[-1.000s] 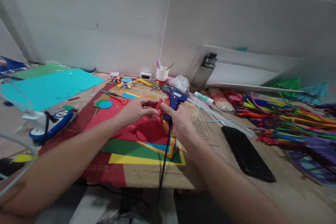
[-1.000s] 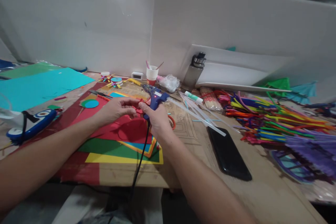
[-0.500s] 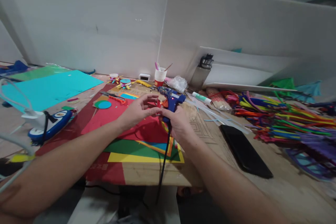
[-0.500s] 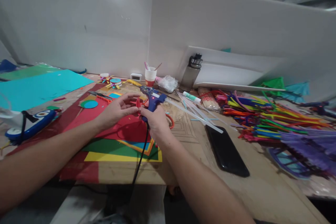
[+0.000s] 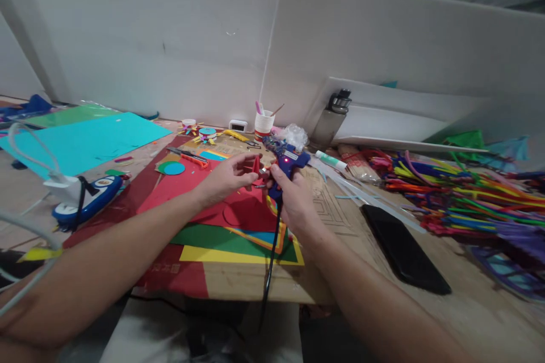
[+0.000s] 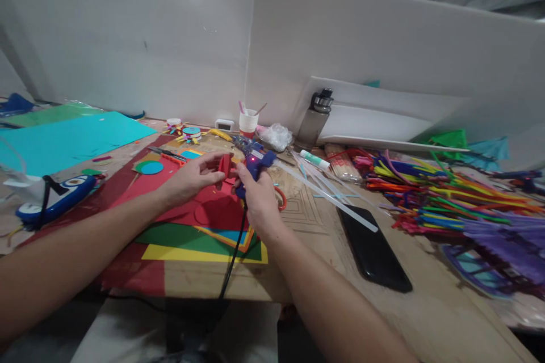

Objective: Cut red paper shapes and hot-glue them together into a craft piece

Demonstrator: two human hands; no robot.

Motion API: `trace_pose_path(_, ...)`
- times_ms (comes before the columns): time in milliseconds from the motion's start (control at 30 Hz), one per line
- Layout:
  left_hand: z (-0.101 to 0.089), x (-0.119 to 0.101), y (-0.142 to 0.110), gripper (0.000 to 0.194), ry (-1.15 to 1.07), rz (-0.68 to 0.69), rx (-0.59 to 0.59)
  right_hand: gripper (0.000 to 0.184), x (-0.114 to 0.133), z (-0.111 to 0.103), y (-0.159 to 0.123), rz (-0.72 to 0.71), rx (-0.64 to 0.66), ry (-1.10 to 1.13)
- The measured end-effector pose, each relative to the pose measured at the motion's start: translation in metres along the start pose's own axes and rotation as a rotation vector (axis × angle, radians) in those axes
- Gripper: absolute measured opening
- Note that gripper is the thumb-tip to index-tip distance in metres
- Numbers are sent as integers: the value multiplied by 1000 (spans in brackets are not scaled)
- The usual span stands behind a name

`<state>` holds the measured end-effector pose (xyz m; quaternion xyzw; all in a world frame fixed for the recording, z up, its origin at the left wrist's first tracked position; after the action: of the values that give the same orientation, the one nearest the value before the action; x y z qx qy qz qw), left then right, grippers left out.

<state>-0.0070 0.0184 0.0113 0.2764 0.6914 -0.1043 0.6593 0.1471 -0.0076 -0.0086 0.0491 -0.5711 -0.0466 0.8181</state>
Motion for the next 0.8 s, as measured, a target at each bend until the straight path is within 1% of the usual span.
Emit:
trace_pose_path(67, -7, -3, 1, 57, 10, -9, -22, 42, 1, -5, -1, -34, 5, -40)
trace_pose_path(133, -15, -7, 2, 49, 45, -7, -42, 41, 4, -8, -3, -67, 23, -110)
trace_pose_path(233, -27, -12, 3, 40, 91, 6, -98, 32, 11, -8, -8, -111, 100, -209)
trace_pose_path(300, -34, -14, 4, 41, 119, 15, -154, 29, 17, -5, -12, -133, 146, -288)
trace_pose_path(367, -39, -15, 4, 43, 151, 25, -195, 30, 21, -3, -15, -145, 149, -376)
trace_pose_path(467, -43, -13, 5, 49, 171, 40, -215, 31, 23, -4, -17, -164, 127, -494)
trace_pose_path(567, -43, -10, 6, 52, 174, 49, -222, 33, 20, -8, -17, -159, 134, -584)
trace_pose_path(667, -44, -7, 7, 52, 180, 49, -217, 33, 17, -10, -17, -153, 160, -594)
trace_pose_path(800, -44, -6, 8, 56, 168, 55, -219, 27, 14, -10, -16, -147, 162, -532)
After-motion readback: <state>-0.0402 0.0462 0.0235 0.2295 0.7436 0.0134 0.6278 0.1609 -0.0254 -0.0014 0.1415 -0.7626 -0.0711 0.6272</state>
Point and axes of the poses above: each hand's wrist, its own y-axis towards the middle knuckle, its own z-axis out of the palm, x = y × z, the point moved 1 cm from there along y, towards the middle knuckle, and after that the axes turned 9 degrees about x, right-handed, at the moved point
